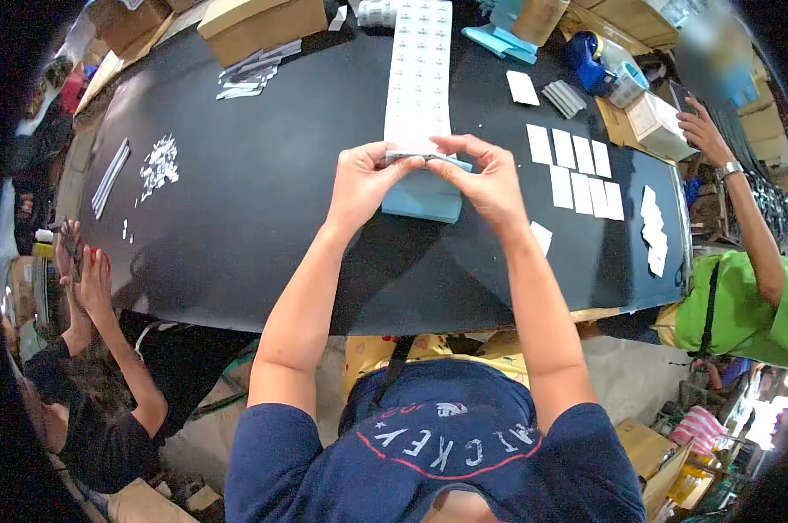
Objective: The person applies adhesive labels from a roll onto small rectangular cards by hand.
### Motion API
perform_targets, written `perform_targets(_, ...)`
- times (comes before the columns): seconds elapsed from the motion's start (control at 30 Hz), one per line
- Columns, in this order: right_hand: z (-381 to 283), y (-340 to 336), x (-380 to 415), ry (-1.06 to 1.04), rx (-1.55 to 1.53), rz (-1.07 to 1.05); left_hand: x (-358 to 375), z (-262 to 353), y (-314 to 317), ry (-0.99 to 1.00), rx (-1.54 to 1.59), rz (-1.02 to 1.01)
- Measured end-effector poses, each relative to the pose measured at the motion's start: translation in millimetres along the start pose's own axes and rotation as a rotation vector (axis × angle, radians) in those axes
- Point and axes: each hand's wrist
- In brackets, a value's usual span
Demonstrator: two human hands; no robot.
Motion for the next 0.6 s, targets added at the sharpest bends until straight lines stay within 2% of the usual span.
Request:
perform_targets(0.1,-21,-2,-5,-0.214,0.273,-0.087,0,3,-1,0.005,0.008,-0.008)
perform_targets(0.13,-25,-2,-7,-0.209,0.269,-0.089,1,3,0,-0.001,0.007,-0.007)
perform_targets(0.2,-31,-3,-12,-0.395,0.599,-0.170,0,3,0,0.010,-0.008,-0.008)
perform_targets(0.37,-34,1,-10,-0.354,0.656,-0.202,1,4,0,0.019,-0.109,0.006)
perform_targets(0.43,-33,2,-7,-0.413,0.687,-0.160,1,4,1,0.053,-0.130,0.015)
perform_targets(0.6,-32,7,1,-0.589,0.776,-0.095,2,6,3,-0.002,-0.084,0.028)
Point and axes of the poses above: each hand's wrist, its own x-axis away from the middle knuckle, its own y-axis out of the palm, z = x × y, and after that the axes turned 8 degrees about -x, right-handed
